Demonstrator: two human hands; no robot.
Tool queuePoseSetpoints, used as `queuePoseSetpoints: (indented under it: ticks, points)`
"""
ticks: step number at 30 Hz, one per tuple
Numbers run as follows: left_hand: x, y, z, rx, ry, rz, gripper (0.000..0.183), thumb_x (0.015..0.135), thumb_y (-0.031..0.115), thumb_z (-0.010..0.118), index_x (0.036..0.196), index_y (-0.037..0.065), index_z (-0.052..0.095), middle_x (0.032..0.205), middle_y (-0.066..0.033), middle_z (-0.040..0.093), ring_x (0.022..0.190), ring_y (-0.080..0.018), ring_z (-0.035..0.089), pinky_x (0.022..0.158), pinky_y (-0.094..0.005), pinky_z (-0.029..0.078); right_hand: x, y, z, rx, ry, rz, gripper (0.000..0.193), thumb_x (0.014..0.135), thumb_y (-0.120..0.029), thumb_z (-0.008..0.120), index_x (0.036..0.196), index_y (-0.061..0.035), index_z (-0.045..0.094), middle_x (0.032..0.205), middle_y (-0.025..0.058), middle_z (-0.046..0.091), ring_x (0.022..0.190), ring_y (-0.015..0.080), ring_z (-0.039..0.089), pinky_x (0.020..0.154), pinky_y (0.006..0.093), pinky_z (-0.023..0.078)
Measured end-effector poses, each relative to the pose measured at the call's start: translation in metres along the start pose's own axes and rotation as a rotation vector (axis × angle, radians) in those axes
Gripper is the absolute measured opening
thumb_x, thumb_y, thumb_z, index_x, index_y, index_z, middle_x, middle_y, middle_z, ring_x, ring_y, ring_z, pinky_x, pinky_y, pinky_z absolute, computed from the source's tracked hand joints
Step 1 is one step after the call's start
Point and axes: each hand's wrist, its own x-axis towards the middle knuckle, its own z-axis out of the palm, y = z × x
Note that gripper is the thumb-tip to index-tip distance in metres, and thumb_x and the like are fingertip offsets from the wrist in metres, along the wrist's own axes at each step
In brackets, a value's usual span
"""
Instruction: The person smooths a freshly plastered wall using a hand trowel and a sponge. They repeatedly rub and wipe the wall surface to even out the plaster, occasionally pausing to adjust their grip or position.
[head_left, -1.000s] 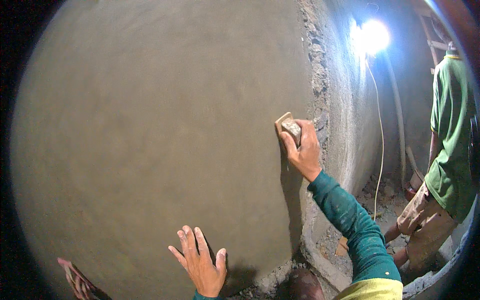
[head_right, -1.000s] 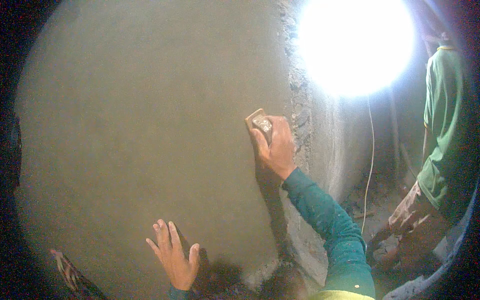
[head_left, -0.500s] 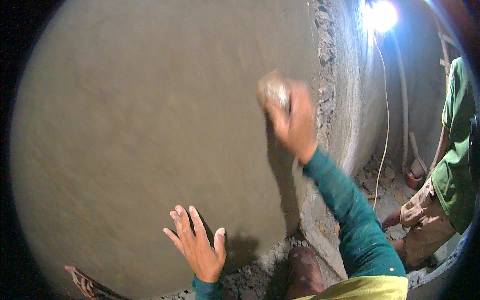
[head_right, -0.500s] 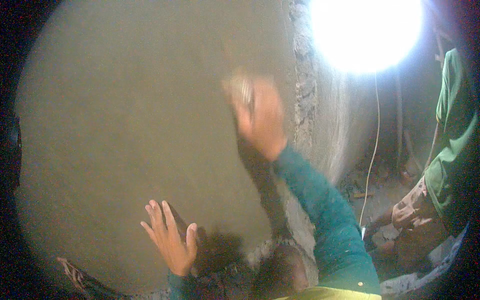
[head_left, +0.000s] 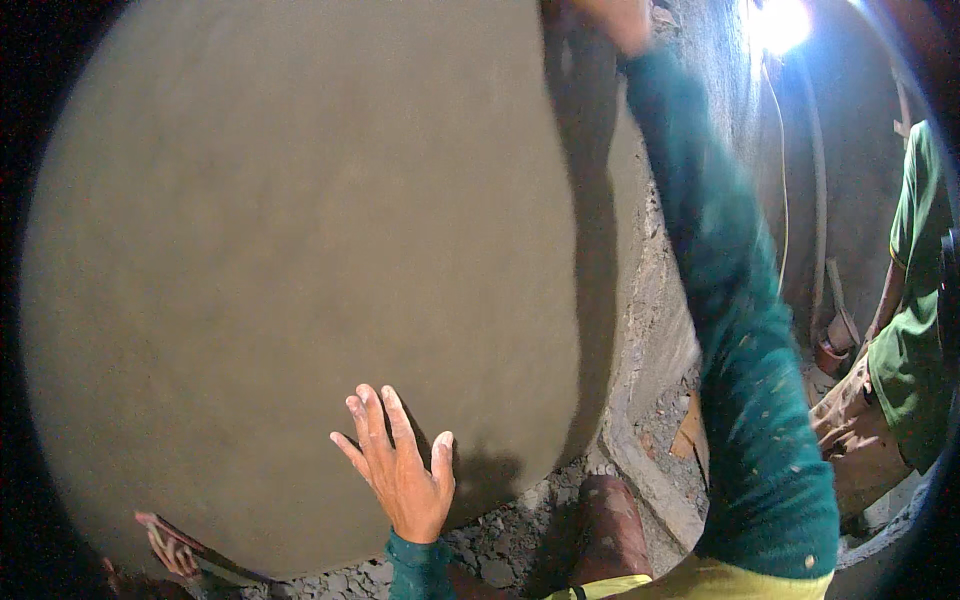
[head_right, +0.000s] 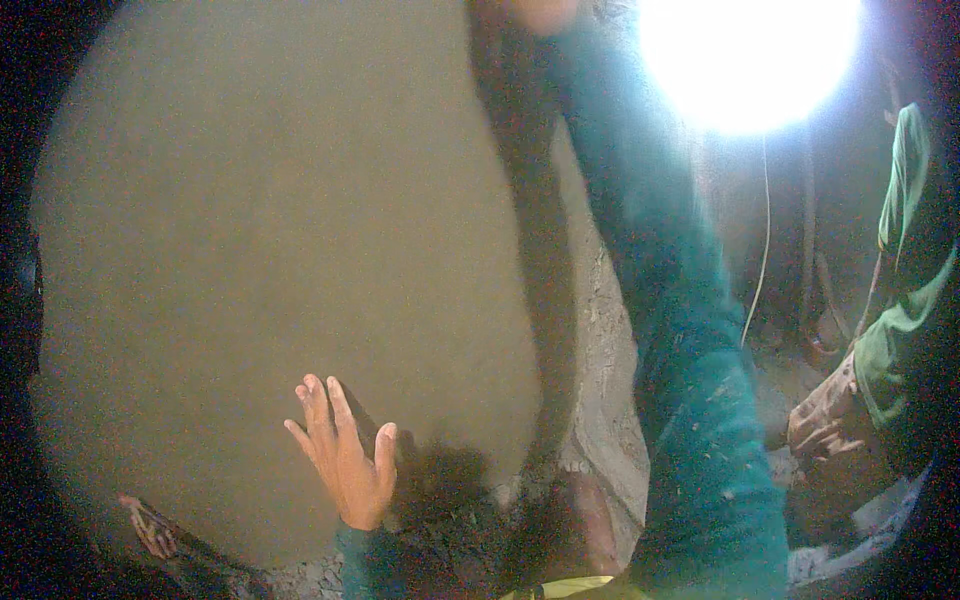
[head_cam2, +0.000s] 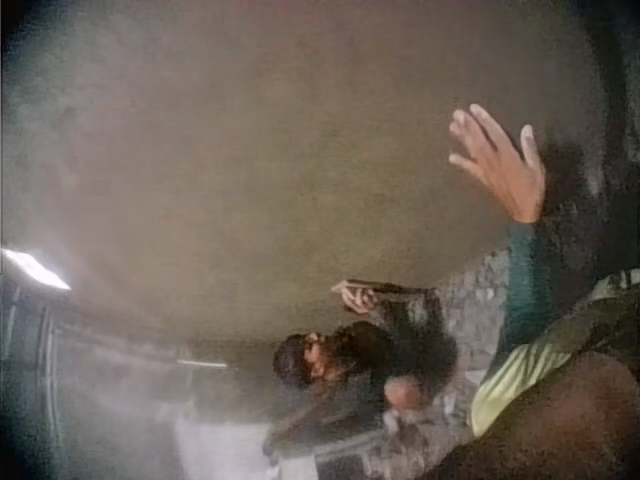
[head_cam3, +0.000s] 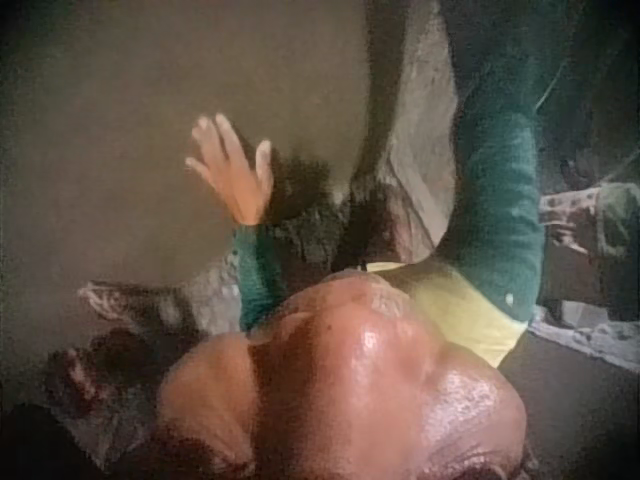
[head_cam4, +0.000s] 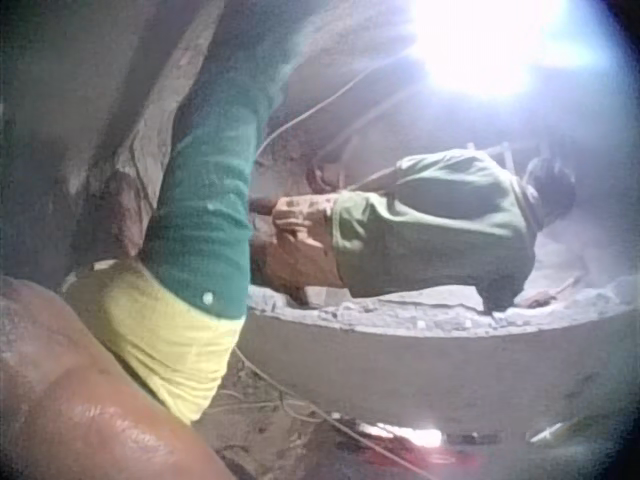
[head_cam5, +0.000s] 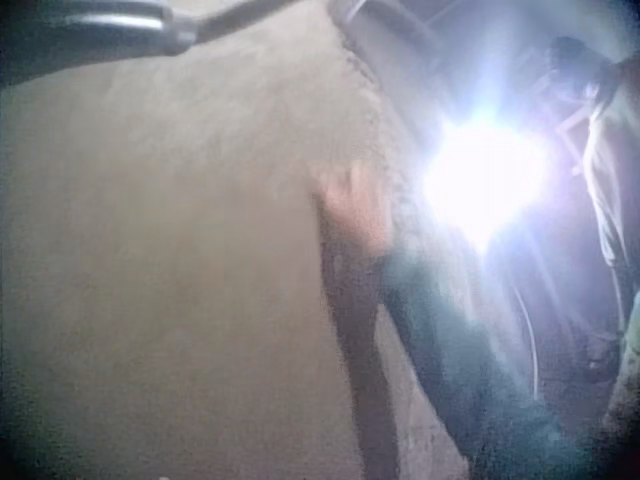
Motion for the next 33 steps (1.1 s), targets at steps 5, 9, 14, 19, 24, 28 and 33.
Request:
queuePoseSetpoints:
  ticks: [5, 9, 14, 19, 24, 28, 33]
  points:
    - [-0.006, -0.008, -0.018, 0.029, -0.035, -0.023, 0.090, 0.091, 0.032, 0.075, 0.164, 0.000, 0.034, 0.176, -0.0222, 0.021, 0.165, -0.0387, 0.011, 0.127, -0.0696, 0.000, -0.284, 0.043, 0.032, 0.103, -0.046, -0.363, 0.043, 0.092, -0.023, 0.080, 0.127, -0.0023, 0.066, 0.114, 0.0220, 0.070, 0.103, 0.0420, 0.069, 0.092, 0.0472, 0.056]
    - [0.000, -0.002, -0.017, 0.090, -0.069, -0.001, 0.092, 0.090, 0.032, 0.076, 0.164, 0.000, 0.032, 0.175, -0.0246, 0.020, 0.164, -0.0427, 0.014, 0.128, -0.0697, 0.005, -0.164, 0.052, 0.038, 0.007, 0.142, -0.180, 0.043, 0.092, -0.031, 0.080, 0.119, -0.0008, 0.067, 0.108, 0.0228, 0.069, 0.098, 0.0405, 0.069, 0.084, 0.0477, 0.056]
    - [0.001, 0.002, -0.009, 0.070, -0.029, -0.059, 0.095, 0.087, 0.029, 0.081, 0.164, 0.001, 0.034, 0.175, -0.0234, 0.021, 0.164, -0.0414, 0.015, 0.128, -0.0693, 0.007, -0.149, -0.011, 0.069, 0.117, 0.236, -0.298, 0.045, 0.092, -0.033, 0.079, 0.120, -0.0005, 0.067, 0.109, 0.0238, 0.068, 0.099, 0.0424, 0.068, 0.086, 0.0476, 0.056]
    - [-0.001, -0.006, -0.009, 0.067, -0.004, -0.023, 0.095, 0.086, 0.029, 0.081, 0.164, 0.002, 0.034, 0.175, -0.0226, 0.023, 0.164, -0.0402, 0.016, 0.128, -0.0695, 0.006, -0.205, 0.015, 0.052, 0.230, 0.131, -0.166, 0.037, 0.094, -0.032, 0.076, 0.117, -0.0045, 0.069, 0.114, 0.0214, 0.068, 0.101, 0.0412, 0.067, 0.087, 0.0499, 0.055]
    - [0.000, 0.002, -0.001, 0.031, 0.043, -0.031, 0.092, 0.088, 0.028, 0.080, 0.164, 0.002, 0.035, 0.174, -0.0206, 0.026, 0.163, -0.0393, 0.019, 0.127, -0.0709, 0.004, -0.155, -0.040, 0.070, 0.186, 0.318, -0.346, 0.039, 0.090, -0.029, 0.082, 0.114, -0.0010, 0.068, 0.103, 0.0217, 0.067, 0.091, 0.0412, 0.068, 0.082, 0.0476, 0.056]
    - [-0.002, -0.002, -0.016, 0.061, 0.002, -0.054, 0.092, 0.088, 0.028, 0.080, 0.164, 0.002, 0.035, 0.174, -0.0209, 0.026, 0.163, -0.0393, 0.020, 0.127, -0.0709, 0.004, -0.219, -0.023, 0.059, 0.234, 0.181, -0.375, 0.037, 0.091, -0.029, 0.081, 0.113, -0.0023, 0.068, 0.102, 0.0194, 0.067, 0.090, 0.0385, 0.068, 0.079, 0.0486, 0.056]
    - [0.003, 0.008, -0.013, 0.025, -0.029, -0.020, 0.092, 0.088, 0.029, 0.080, 0.164, 0.002, 0.035, 0.174, -0.0209, 0.026, 0.163, -0.0392, 0.020, 0.127, -0.0710, 0.004, -0.130, -0.047, 0.070, 0.159, 0.402, -0.297, 0.038, 0.090, -0.031, 0.080, 0.114, -0.0036, 0.068, 0.107, 0.0196, 0.067, 0.095, 0.0393, 0.067, 0.080, 0.0487, 0.057]
